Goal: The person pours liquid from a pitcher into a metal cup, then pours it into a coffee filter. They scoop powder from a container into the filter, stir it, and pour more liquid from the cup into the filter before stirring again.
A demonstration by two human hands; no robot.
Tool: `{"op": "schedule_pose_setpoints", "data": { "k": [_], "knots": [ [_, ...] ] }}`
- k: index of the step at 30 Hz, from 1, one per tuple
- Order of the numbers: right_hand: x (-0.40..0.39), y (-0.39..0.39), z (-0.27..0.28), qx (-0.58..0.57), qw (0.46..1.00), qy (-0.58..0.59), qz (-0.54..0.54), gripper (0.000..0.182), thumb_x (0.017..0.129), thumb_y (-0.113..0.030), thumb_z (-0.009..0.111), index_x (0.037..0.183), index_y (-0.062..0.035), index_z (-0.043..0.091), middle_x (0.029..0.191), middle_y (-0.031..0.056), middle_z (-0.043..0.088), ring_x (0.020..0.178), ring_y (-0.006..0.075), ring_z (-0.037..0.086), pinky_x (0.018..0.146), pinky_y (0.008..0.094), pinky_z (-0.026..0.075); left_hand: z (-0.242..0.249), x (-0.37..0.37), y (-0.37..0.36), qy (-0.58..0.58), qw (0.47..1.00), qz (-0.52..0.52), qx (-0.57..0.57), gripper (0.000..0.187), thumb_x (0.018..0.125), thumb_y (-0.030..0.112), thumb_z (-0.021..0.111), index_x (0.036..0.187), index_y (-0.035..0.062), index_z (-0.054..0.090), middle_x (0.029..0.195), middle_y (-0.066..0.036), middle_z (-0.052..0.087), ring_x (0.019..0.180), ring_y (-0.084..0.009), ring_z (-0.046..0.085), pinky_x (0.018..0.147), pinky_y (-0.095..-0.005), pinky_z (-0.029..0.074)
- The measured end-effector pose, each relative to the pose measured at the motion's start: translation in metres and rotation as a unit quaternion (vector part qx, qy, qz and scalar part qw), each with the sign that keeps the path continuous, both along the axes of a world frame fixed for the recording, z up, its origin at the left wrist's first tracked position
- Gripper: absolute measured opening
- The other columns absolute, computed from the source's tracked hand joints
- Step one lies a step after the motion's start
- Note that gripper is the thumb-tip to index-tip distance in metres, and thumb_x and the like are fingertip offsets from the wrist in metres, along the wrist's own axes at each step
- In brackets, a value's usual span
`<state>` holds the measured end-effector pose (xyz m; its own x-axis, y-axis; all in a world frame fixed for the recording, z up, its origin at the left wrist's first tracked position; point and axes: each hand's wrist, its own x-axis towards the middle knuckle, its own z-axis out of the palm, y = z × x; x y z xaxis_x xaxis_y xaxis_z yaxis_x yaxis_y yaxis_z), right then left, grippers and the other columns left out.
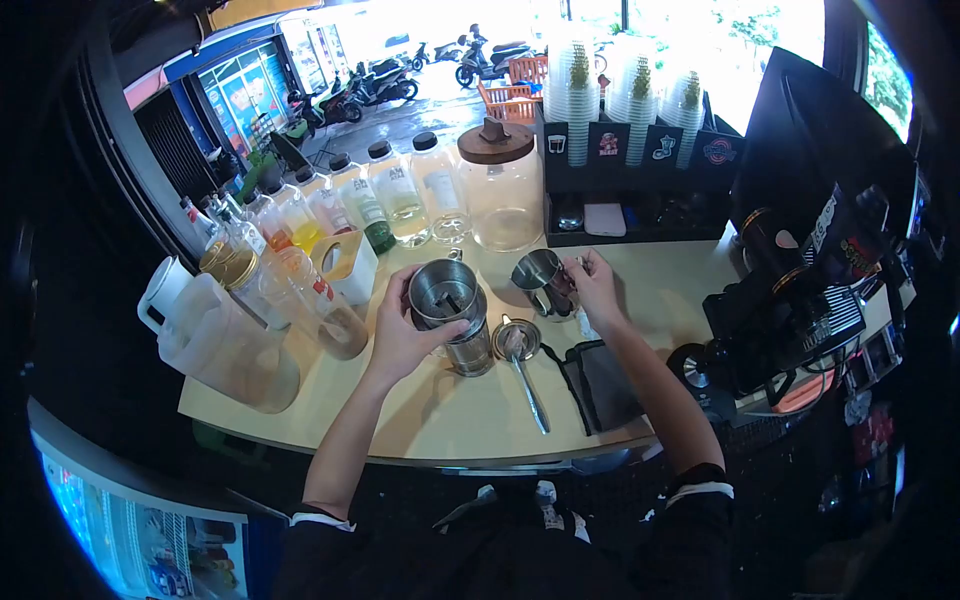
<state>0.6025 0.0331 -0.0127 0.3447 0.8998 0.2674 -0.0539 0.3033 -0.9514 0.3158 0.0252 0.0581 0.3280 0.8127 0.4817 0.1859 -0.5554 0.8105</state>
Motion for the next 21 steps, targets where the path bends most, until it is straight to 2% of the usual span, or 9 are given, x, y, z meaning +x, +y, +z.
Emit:
{"op": "schedule_pose_setpoints", "data": {
  "k": [5,7,8,11,14,16,21],
  "knots": [
    [0.000,0.004,-0.015,0.005,0.998,0.067,0.015,0.021,0.093,-0.014,0.060,0.078,-0.0101,0.045,0.069,-0.0038,0.049,0.061,0.0024,0.047,0.056,0.0201,0.042,-0.002,-0.002,0.000,-0.011,1.000,-0.013,-0.013,0.080,0.060,0.018,0.087,0.124,0.0012,0.041,0.113,-0.015,0.060,0.106,-0.0219,0.060,0.093,-0.0350,0.048],
    [0.005,0.013,-0.030,0.014,0.997,0.077,0.015,0.021,0.093,-0.014,0.059,0.078,-0.0104,0.045,0.068,-0.0041,0.049,0.061,0.0025,0.046,0.055,0.0203,0.042,0.001,-0.003,-0.001,-0.007,0.998,-0.044,-0.053,0.081,0.061,0.013,0.087,0.126,0.0027,0.040,0.117,-0.010,0.055,0.112,-0.0191,0.054,0.100,-0.0344,0.042],
    [0.008,0.018,-0.037,0.021,0.996,0.087,0.014,0.021,0.093,-0.015,0.059,0.078,-0.0107,0.045,0.068,-0.0045,0.048,0.060,0.0026,0.045,0.054,0.0205,0.041,0.001,-0.003,0.000,-0.008,0.998,-0.042,-0.053,0.081,0.061,0.013,0.087,0.126,0.0027,0.040,0.117,-0.010,0.055,0.112,-0.0191,0.054,0.100,-0.0344,0.042],
    [-0.001,0.007,-0.023,-0.001,0.996,0.083,0.012,0.021,0.093,-0.015,0.058,0.077,-0.0106,0.046,0.067,-0.0046,0.047,0.058,0.0031,0.044,0.053,0.0204,0.040,0.001,-0.005,0.005,-0.011,0.995,-0.072,-0.061,0.082,0.061,0.013,0.087,0.127,0.0029,0.040,0.118,-0.010,0.054,0.113,-0.0196,0.053,0.101,-0.0352,0.041],
    [-0.001,0.010,-0.031,0.008,0.997,0.076,0.019,0.020,0.094,-0.014,0.058,0.077,-0.0106,0.046,0.066,-0.0042,0.048,0.058,0.0034,0.045,0.053,0.0202,0.040,-0.004,-0.008,0.012,-0.011,0.992,-0.085,-0.091,0.082,0.061,0.012,0.087,0.128,0.0035,0.040,0.120,-0.010,0.054,0.115,-0.0196,0.052,0.102,-0.0354,0.040],
    [-0.002,0.010,-0.032,0.005,0.997,0.077,0.011,0.020,0.094,-0.015,0.058,0.077,-0.0107,0.047,0.066,-0.0041,0.048,0.059,0.0037,0.046,0.053,0.0205,0.040,-0.007,-0.009,0.017,-0.004,0.995,-0.090,-0.052,0.085,0.060,0.021,0.088,0.128,0.0043,0.041,0.117,-0.012,0.057,0.109,-0.0208,0.057,0.095,-0.0345,0.046],
    [-0.005,0.003,-0.027,0.003,0.997,0.072,0.004,0.020,0.095,-0.016,0.056,0.077,-0.0107,0.047,0.067,-0.0038,0.049,0.059,0.0047,0.047,0.055,0.0214,0.040,0.004,-0.016,0.028,0.026,0.988,-0.135,-0.069,0.085,0.061,0.020,0.088,0.130,0.0056,0.041,0.119,-0.009,0.055,0.112,-0.0193,0.054,0.100,-0.0337,0.042]
  ]
}}
